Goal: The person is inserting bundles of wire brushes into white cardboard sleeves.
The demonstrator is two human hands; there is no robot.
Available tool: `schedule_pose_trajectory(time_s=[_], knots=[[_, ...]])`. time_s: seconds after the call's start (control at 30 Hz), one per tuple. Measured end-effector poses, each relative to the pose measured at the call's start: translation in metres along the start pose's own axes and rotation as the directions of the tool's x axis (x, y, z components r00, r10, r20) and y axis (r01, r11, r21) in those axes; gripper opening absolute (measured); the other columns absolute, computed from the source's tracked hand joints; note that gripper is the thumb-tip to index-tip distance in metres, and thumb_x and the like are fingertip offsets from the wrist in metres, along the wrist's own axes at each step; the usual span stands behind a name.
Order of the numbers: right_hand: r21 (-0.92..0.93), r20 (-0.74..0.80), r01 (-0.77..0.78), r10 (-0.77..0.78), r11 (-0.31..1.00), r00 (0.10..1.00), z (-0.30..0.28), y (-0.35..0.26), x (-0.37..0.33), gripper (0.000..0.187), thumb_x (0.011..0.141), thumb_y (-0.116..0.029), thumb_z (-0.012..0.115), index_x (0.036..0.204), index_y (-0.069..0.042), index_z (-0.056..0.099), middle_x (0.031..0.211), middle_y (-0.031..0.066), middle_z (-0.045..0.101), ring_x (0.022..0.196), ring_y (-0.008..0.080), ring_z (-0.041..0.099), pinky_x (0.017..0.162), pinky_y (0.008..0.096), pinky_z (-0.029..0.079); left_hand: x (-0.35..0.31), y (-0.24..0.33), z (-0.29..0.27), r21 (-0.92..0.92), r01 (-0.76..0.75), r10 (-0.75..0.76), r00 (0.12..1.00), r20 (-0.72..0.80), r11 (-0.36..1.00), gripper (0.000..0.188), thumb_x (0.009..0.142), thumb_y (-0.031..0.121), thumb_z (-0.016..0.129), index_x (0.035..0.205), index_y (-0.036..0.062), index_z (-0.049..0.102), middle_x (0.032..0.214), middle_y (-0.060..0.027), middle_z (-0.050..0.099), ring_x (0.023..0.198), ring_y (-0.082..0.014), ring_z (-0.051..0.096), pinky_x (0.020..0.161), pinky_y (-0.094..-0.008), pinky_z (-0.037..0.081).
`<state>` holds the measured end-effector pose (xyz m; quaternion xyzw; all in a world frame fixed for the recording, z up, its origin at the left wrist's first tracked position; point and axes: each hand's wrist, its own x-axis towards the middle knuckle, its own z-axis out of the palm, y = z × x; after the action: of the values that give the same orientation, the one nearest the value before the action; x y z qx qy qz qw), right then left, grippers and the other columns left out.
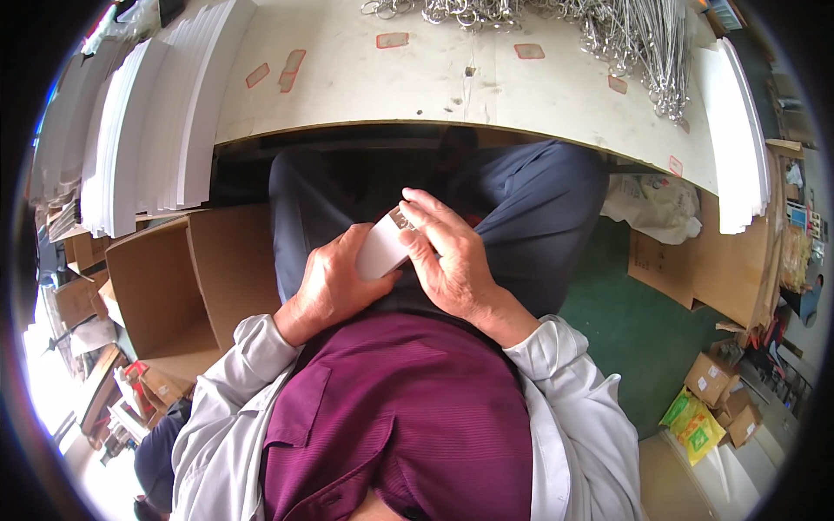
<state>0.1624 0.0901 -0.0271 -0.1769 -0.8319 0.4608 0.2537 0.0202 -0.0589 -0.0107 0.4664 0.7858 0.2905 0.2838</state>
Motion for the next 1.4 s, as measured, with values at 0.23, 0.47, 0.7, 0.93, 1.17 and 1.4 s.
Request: schedule_pose_trajectory(time_s=[0.23,0.47,0.7,0.93,1.17,1.4], knots=[[-0.016,0.132,-0.007,0.009,1.000,0.991,-0.003,-0.001,-0.004,0.049,0.101,-0.025,0.070,0.132,0.011,0.061,0.143,0.0260,0.058,0.129,0.0391,0.060,0.106,0.0417,0.051,0.000,-0.001,0.006,-0.014,0.030,-0.031,0.999,-0.009,0.999,0.059,0.074,0.025,0.089,0.121,-0.0001,0.061,0.099,-0.0228,0.073,0.090,-0.0392,0.075,0.077,-0.0441,0.061],[-0.042,0.032,-0.060,0.061,0.997,0.998,-0.006,-0.002,-0.014,0.054,0.100,-0.020,0.070,0.143,0.008,0.053,0.147,0.0261,0.055,0.133,0.0417,0.057,0.111,0.0441,0.047,0.006,-0.003,0.002,-0.086,0.016,-0.019,0.999,-0.028,0.996,0.061,0.077,0.025,0.086,0.126,0.0017,0.059,0.101,-0.0225,0.073,0.093,-0.0401,0.074,0.078,-0.0474,0.061],[-0.083,0.109,-0.034,0.043,0.996,0.993,-0.007,-0.003,-0.013,0.051,0.099,-0.022,0.071,0.140,0.005,0.058,0.144,0.0285,0.056,0.127,0.0428,0.061,0.106,0.0437,0.050,0.006,-0.006,0.009,-0.095,0.033,-0.034,0.999,-0.007,0.995,0.064,0.077,0.025,0.086,0.130,0.0030,0.058,0.104,-0.0228,0.073,0.094,-0.0409,0.074,0.080,-0.0473,0.061],[0.210,0.322,-0.268,0.193,0.940,0.927,-0.009,0.005,-0.007,0.038,0.102,-0.023,0.068,0.130,0.002,0.067,0.129,0.0202,0.066,0.112,0.0367,0.068,0.094,0.0389,0.055,0.001,-0.008,0.014,-0.104,-0.015,0.012,0.999,-0.033,0.994,0.067,0.078,0.024,0.085,0.135,0.0068,0.056,0.105,-0.0225,0.073,0.095,-0.0418,0.073,0.080,-0.0478,0.061],[0.407,0.358,-0.477,0.345,0.779,0.868,-0.027,0.001,-0.002,0.031,0.107,-0.009,0.056,0.133,0.004,0.065,0.111,0.0148,0.075,0.095,0.0151,0.071,0.085,0.0305,0.058,0.013,0.004,0.004,-0.169,-0.030,0.039,0.998,0.052,0.985,0.074,0.079,0.021,0.086,0.142,0.0109,0.050,0.112,-0.0214,0.072,0.101,-0.0401,0.073,0.084,-0.0449,0.061],[0.480,0.027,-0.442,0.491,0.758,0.871,-0.001,0.000,-0.019,0.036,0.105,-0.009,0.062,0.138,0.004,0.058,0.095,0.0101,0.076,0.082,0.0101,0.068,0.076,0.0260,0.056,0.025,0.007,0.010,-0.257,-0.073,0.086,0.995,0.042,0.964,0.065,0.085,0.023,0.082,0.140,0.0123,0.049,0.115,-0.0194,0.072,0.101,-0.0399,0.073,0.083,-0.0465,0.061]])
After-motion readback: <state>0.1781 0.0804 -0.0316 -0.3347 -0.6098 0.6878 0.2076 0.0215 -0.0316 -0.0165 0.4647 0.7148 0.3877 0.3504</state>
